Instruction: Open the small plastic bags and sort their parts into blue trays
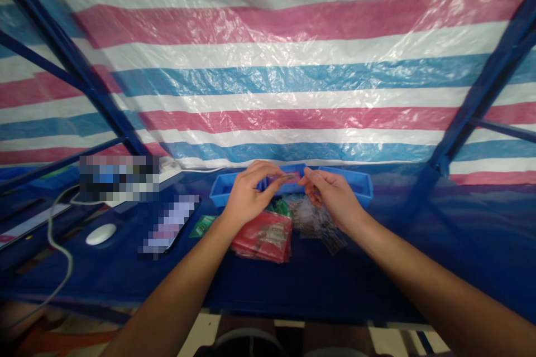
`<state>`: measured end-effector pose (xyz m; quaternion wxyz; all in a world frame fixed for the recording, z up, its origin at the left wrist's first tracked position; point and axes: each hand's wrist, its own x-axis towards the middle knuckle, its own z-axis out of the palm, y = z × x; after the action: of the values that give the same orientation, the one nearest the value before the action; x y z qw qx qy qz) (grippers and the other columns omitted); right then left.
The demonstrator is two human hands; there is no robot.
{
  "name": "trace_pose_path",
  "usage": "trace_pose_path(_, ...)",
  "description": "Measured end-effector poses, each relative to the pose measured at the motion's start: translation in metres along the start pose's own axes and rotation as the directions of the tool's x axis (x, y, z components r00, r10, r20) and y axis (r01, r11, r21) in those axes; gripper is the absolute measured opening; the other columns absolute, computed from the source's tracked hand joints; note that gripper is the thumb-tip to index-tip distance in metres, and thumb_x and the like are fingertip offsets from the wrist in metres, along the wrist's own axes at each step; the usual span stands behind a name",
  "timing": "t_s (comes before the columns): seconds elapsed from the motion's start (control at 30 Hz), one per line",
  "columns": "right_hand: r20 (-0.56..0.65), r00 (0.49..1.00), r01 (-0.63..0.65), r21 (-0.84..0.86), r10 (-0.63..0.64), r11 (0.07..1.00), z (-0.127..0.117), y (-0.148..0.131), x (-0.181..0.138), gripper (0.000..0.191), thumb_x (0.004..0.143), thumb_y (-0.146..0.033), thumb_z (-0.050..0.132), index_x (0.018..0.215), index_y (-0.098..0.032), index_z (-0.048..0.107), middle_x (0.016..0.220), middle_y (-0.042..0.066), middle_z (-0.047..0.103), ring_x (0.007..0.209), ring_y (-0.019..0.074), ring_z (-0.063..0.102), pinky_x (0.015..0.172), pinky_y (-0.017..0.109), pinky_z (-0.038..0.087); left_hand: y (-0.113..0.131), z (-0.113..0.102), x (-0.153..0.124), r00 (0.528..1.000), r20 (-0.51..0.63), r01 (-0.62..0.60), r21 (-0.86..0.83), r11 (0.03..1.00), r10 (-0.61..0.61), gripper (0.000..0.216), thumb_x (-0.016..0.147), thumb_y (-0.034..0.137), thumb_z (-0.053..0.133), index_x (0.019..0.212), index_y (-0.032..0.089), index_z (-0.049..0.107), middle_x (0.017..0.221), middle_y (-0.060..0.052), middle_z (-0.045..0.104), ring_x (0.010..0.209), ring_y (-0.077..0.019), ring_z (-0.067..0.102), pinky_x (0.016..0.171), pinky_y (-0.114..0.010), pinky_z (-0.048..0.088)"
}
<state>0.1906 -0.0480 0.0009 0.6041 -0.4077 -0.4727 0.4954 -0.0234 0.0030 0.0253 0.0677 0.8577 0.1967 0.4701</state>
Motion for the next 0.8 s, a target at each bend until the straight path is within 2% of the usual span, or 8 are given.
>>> trace_pose_path(0.13,0.005,1.0,0.029,-0.055,-0.029,0.998,-0.004,0.002,0.001,0.047,0.083,-0.066,0.08,0.078,-0.019,0.078,0.064,-0.001,0.058,0.05,0.011,0.042,0.046,0.028,0.028,-0.015,-0.013,-0.002,0.951,-0.07,0.305,0.056,0.951,-0.301,0.034,0.102,0.034,0.063,0.134,0.023,0.058,0.107,-0.004,0.079,0.08,-0.0162,0.071,0.067,-0.026,0.053)
trace_pose_path(0.43,0.044,0.986,0.165,-0.326,-0.16,0.931,-0.01,0.002,0.002,0.049,0.096,-0.068,0.064,0.082,-0.022,0.075,0.066,0.001,0.06,0.054,0.0159,0.049,0.051,0.03,0.034,-0.054,-0.046,-0.008,0.874,-0.199,0.481,0.237,0.844,-0.443,0.027,0.099,0.028,0.057,0.126,0.024,0.05,0.097,-0.002,0.078,0.078,-0.021,0.072,0.078,-0.034,0.053)
trace_pose_path(0.5,0.081,0.947,0.304,-0.532,-0.31,0.79,-0.014,-0.002,0.0,0.048,0.101,-0.063,0.059,0.082,-0.022,0.073,0.07,0.003,0.064,0.061,0.0184,0.055,0.057,0.032,0.041,-0.056,-0.048,-0.01,0.871,-0.206,0.487,0.24,0.839,-0.447,0.023,0.1,0.029,0.055,0.123,0.024,0.051,0.097,-0.003,0.078,0.082,-0.0222,0.073,0.079,-0.034,0.053)
trace_pose_path(0.57,0.186,0.867,0.442,-0.714,-0.462,0.543,-0.018,-0.008,-0.001,0.042,0.105,-0.055,0.055,0.086,-0.022,0.073,0.076,0.005,0.066,0.069,0.0206,0.06,0.066,0.035,0.046,-0.058,-0.047,-0.01,0.877,-0.193,0.476,0.226,0.85,-0.44,0.023,0.1,0.03,0.056,0.122,0.024,0.052,0.097,-0.003,0.077,0.086,-0.0226,0.074,0.082,-0.035,0.054)
trace_pose_path(0.63,0.28,0.797,0.509,-0.788,-0.535,0.345,-0.022,-0.012,-0.001,0.034,0.108,-0.047,0.052,0.098,-0.022,0.073,0.084,0.007,0.069,0.076,0.0226,0.064,0.074,0.037,0.049,-0.059,-0.044,-0.01,0.884,-0.152,0.462,0.144,0.875,-0.442,0.028,0.1,0.03,0.058,0.126,0.024,0.052,0.097,-0.003,0.077,0.085,-0.0213,0.074,0.085,-0.035,0.055)
trace_pose_path(0.67,0.297,0.779,0.519,-0.8,-0.552,0.302,-0.023,-0.013,-0.001,0.031,0.108,-0.045,0.052,0.106,-0.022,0.073,0.088,0.008,0.071,0.08,0.0239,0.066,0.077,0.038,0.051,-0.058,-0.041,-0.009,0.885,-0.121,0.459,0.068,0.886,-0.449,0.032,0.099,0.03,0.06,0.13,0.023,0.051,0.096,-0.002,0.077,0.083,-0.0202,0.074,0.084,-0.034,0.055)
trace_pose_path(0.73,0.281,0.777,0.518,-0.793,-0.563,0.32,-0.024,-0.011,0.001,0.029,0.108,-0.043,0.053,0.121,-0.023,0.069,0.1,0.01,0.074,0.088,0.0258,0.07,0.081,0.04,0.055,-0.055,-0.032,-0.009,0.886,-0.038,0.455,-0.125,0.881,-0.463,0.043,0.098,0.033,0.065,0.136,0.023,0.048,0.094,-0.002,0.078,0.078,-0.0177,0.074,0.082,-0.032,0.056)
trace_pose_path(0.8,0.251,0.812,0.52,-0.72,-0.526,0.459,-0.022,-0.006,0.003,0.035,0.105,-0.044,0.06,0.134,-0.025,0.064,0.111,0.01,0.076,0.095,0.0264,0.073,0.083,0.04,0.059,-0.046,-0.02,-0.008,0.893,0.057,0.441,-0.298,0.847,-0.445,0.049,0.097,0.036,0.069,0.139,0.022,0.049,0.095,-0.003,0.079,0.082,-0.0174,0.075,0.082,-0.03,0.056)
